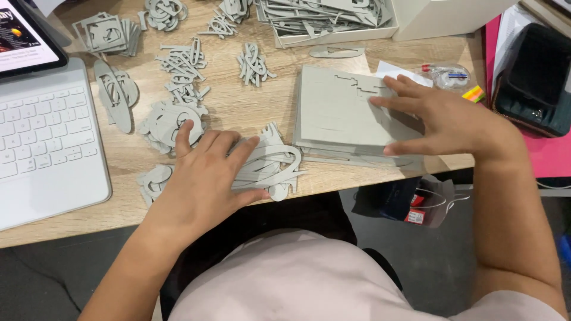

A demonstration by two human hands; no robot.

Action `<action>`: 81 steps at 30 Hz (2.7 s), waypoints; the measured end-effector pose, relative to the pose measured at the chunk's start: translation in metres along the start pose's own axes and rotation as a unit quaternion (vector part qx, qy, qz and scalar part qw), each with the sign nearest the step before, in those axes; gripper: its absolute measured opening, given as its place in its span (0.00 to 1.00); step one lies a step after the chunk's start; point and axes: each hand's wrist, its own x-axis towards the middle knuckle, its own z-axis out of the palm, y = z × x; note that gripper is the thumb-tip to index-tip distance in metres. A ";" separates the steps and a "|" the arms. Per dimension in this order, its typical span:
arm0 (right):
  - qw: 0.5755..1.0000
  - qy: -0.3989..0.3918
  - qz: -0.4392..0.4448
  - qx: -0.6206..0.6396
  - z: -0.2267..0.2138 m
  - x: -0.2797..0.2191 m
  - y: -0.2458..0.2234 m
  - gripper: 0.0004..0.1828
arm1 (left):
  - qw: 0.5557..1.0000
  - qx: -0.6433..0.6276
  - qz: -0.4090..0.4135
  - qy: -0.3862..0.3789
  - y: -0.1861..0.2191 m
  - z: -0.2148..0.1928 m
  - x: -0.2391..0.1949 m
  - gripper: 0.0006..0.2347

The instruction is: The person is manually removing pre-cut cardboard letters and decorative shapes from larger cardboard sheets.

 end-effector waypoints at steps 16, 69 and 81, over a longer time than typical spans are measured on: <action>0.961 0.273 0.004 -0.054 -0.067 -0.005 -0.012 0.08 | 0.976 -0.212 -0.033 -0.032 0.000 -0.036 0.037 0.28; 0.826 0.456 -0.282 0.174 0.025 0.100 -0.183 0.10 | 0.466 -0.822 -0.184 0.270 0.024 0.037 0.025 0.20; 0.819 0.433 -0.279 0.254 0.033 0.100 -0.179 0.04 | 0.517 -0.761 -0.220 0.325 0.030 0.048 0.033 0.10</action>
